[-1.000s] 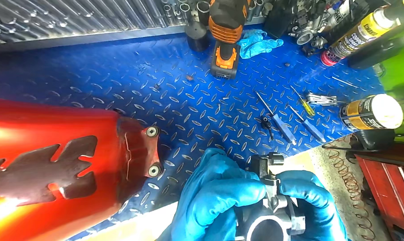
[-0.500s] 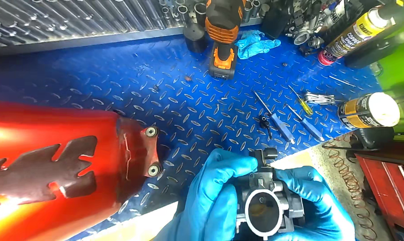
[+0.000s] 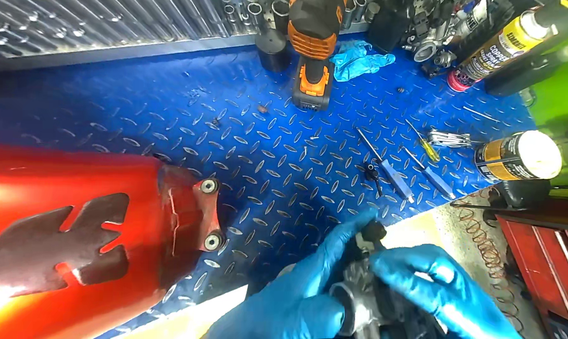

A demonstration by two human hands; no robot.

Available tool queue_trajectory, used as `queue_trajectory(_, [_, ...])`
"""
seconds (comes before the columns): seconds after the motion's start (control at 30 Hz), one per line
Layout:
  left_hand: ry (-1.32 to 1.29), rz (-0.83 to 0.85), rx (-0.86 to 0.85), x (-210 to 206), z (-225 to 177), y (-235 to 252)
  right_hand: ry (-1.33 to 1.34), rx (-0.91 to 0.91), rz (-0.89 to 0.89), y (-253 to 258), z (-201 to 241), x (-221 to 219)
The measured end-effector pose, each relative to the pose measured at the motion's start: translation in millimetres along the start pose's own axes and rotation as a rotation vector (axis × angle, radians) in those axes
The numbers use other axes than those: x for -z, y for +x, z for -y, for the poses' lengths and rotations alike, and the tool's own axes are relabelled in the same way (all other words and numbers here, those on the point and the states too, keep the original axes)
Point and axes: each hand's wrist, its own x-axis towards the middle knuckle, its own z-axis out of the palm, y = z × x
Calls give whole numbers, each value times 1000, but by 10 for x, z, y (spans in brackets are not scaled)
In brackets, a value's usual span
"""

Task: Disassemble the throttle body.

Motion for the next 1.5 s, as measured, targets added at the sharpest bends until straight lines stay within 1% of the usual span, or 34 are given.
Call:
queue_trajectory(0.07, [103,-11,40,15,-28,-30,-62,23,67,31,31,4])
queue_trajectory(0.13, [245,-86,81,11,-51,-39,-178,27,80,65,111,8])
queue_trajectory(0.27, [145,-105,128,-89,-235,-39,-335,65,38,94,260,-48])
queue_trajectory(0.33, [189,-125,84,-154,-286,-69,-316,106,12,90,263,-95])
queue_trajectory(0.4, [243,-176,-7,-203,-243,-95,-277,135,19,102,244,-129])
queue_trajectory(0.5, [279,-230,-118,-203,-152,-120,-200,106,6,99,187,-177])
queue_trajectory(0.7, [320,-339,-198,-233,-107,-92,-154,106,-7,91,104,-196])
queue_trajectory(0.77, [381,-327,-147,-221,-125,-102,-161,106,-4,103,103,-197])
queue_trajectory(0.83, [460,-306,-51,-167,-119,-154,-174,70,15,116,86,-208])
queue_trajectory(0.9, [508,-324,38,-109,-82,-209,-191,48,27,140,29,-235])
queue_trajectory(1.03, [211,-323,229,-110,-170,-272,-283,68,31,205,-6,-262])
queue_trajectory(1.07, [184,-325,229,-114,-187,-278,-310,81,23,227,0,-266])
queue_trajectory(1.2, [126,-408,68,-101,-124,-215,-411,138,-45,327,-4,-314])
queue_trajectory(1.3, [73,-506,-34,6,-108,-92,-385,120,-90,407,-98,-331])
queue_trajectory(1.37, [-7,-579,-107,84,-172,-45,-293,52,-148,423,-172,-306])
queue_trajectory(1.43, [-132,-617,-172,117,-344,-14,-209,-53,-201,434,-231,-227])
queue_trajectory(1.5, [-246,-639,-173,171,-438,-16,-125,-140,-267,514,-401,-176])
